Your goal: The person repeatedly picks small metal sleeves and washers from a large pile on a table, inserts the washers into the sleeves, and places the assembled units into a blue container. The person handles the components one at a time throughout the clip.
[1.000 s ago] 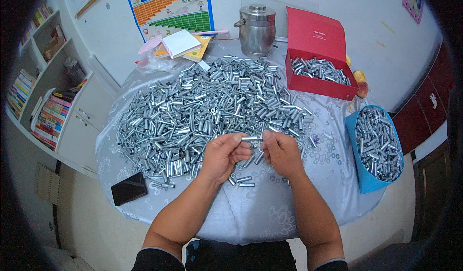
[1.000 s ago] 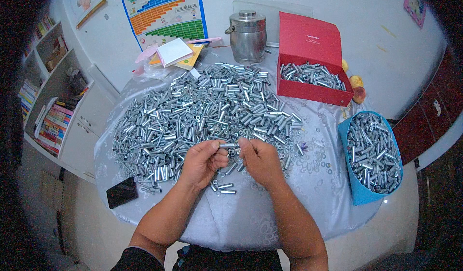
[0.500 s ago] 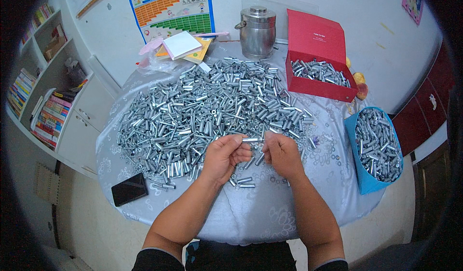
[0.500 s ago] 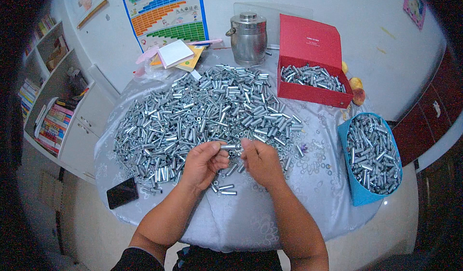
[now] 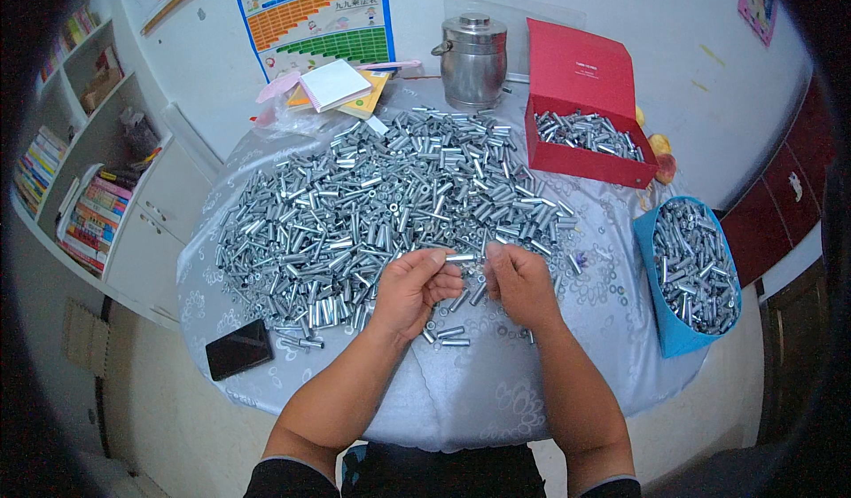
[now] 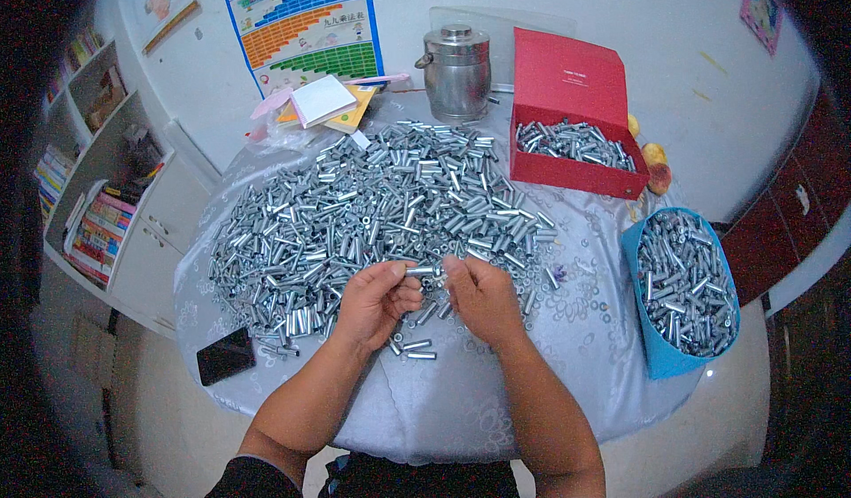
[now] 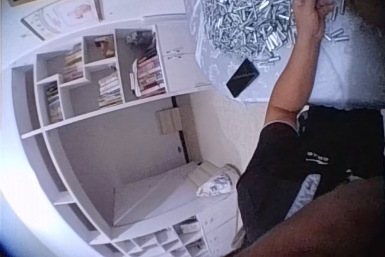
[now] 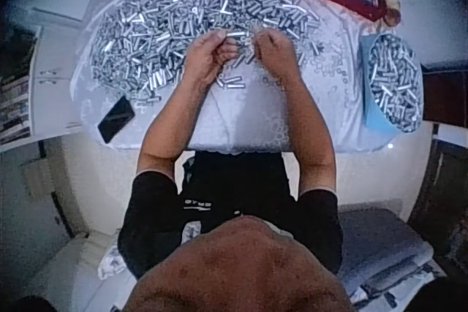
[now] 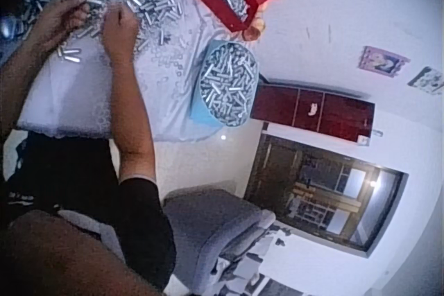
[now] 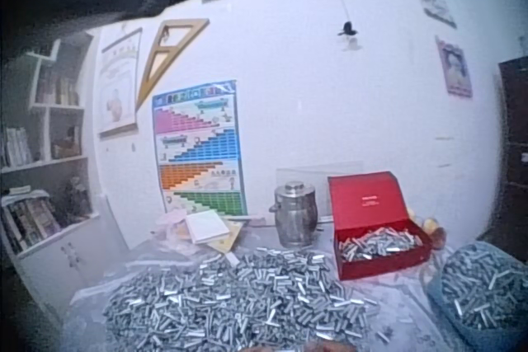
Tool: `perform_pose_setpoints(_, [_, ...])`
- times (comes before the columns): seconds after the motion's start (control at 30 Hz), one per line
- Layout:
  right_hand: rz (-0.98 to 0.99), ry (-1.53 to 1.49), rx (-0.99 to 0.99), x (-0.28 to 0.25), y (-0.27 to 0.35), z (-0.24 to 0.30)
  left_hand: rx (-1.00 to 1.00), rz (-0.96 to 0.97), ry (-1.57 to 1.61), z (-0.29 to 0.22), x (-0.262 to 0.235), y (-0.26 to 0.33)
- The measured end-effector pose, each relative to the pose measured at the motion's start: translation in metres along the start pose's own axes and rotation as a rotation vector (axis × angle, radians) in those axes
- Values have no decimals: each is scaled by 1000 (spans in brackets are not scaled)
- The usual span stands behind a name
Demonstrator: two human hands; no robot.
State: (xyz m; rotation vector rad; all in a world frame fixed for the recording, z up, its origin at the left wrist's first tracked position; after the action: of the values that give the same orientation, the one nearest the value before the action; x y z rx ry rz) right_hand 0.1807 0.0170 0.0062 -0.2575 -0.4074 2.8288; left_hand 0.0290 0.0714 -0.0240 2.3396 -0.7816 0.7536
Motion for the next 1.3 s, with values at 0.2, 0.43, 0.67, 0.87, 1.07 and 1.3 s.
perform_pose_setpoints(0.2, [94, 28, -10, 2, -1, -1, 6, -11, -6, 1, -1, 0])
perform_pose_setpoints(0.43, [86, -85, 41, 6, -1, 0, 15, -20, -21, 1, 0, 1])
perform_pose_setpoints(0.67, [85, -131, -8, 8, 0, 3, 11, -16, -13, 0, 1, 1])
perform_pose_setpoints(0.87, [-28, -329, -152, 14, -5, 5, 13, -12, -17, 2, 1, 1])
perform_pose_setpoints(1.07, [-35, -322, 129, 4, -2, -13, 3, -42, -81, 5, 2, 1])
perform_pose_setpoints(1.3, [3, -353, -59, 9, -5, -4, 21, -40, -66, 0, 0, 2])
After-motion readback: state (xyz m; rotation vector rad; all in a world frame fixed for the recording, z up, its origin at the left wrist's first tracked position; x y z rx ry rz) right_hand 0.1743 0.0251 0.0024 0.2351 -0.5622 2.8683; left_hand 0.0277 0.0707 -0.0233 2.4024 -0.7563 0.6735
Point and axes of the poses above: each hand's wrist, its own y-axis away from the middle knuckle, its own x-axis out of the palm, z = x × y, the point moved 8 cm from there along -y, towards the middle knuckle, and after that the axes turned 15 degrees about -x, right-handed, at the moved point
